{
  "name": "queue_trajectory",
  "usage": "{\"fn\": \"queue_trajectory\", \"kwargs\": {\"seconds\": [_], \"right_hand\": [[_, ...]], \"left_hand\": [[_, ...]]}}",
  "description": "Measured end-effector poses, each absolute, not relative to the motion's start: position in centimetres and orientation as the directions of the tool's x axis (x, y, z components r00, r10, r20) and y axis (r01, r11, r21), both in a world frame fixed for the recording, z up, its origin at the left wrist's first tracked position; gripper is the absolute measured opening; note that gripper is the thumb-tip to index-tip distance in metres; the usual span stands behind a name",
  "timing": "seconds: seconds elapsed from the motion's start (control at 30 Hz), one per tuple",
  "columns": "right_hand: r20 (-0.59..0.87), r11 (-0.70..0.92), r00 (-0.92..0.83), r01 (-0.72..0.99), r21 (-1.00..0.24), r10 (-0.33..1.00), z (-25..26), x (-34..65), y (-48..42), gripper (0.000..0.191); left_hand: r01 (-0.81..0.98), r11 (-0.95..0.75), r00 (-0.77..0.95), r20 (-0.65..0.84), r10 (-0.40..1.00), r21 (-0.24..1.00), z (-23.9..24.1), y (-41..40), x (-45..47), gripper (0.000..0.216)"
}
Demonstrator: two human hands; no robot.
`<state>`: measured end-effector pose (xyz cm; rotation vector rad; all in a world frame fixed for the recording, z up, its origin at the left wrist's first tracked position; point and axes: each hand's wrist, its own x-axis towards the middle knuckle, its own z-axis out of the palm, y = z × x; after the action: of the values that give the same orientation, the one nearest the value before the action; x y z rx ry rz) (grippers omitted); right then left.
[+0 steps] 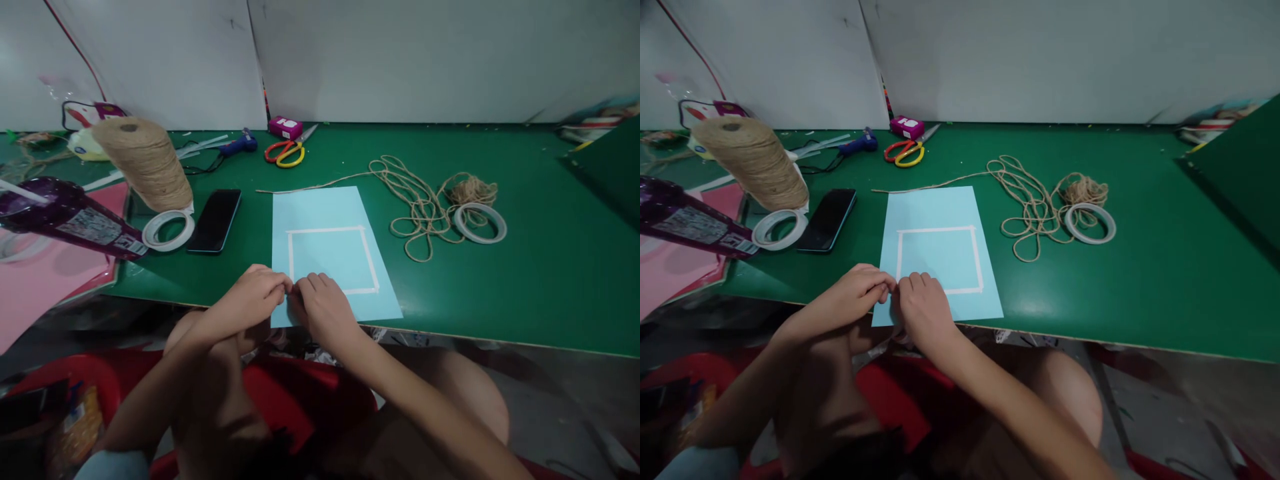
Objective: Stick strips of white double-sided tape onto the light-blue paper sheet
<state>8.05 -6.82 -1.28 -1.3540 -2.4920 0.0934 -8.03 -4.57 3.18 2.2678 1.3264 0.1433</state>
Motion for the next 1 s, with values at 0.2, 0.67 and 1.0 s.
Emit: {"fn": "queue_trajectory", "kwargs": {"seconds": [0.2, 0.67, 1.0], "right_hand": [[0.173, 0.499, -0.469, 0.832, -0.242, 0.866, -0.8, 7.8, -6.8, 0.014], [0.205, 0.514, -0.471, 0.801, -0.306, 0.858, -1.5, 7.9, -7.1, 0.017], [0.258, 0.408, -0.317, 0.709, -0.575, 0.913, -0.3, 9.1, -6.6, 0.017]], "left_hand": [[0.797, -0.405, 0.503, -0.120, 0.856, 0.449, 2.6, -4.5, -8.1, 0.026], [0.823, -0.453, 0.500, -0.059, 0.864, 0.341, 2.2, -5.0, -7.8, 0.023], [0.797, -0.431, 0.423, 0.119, 0.898, 0.424, 2.8, -6.1, -6.7, 0.013]]}}
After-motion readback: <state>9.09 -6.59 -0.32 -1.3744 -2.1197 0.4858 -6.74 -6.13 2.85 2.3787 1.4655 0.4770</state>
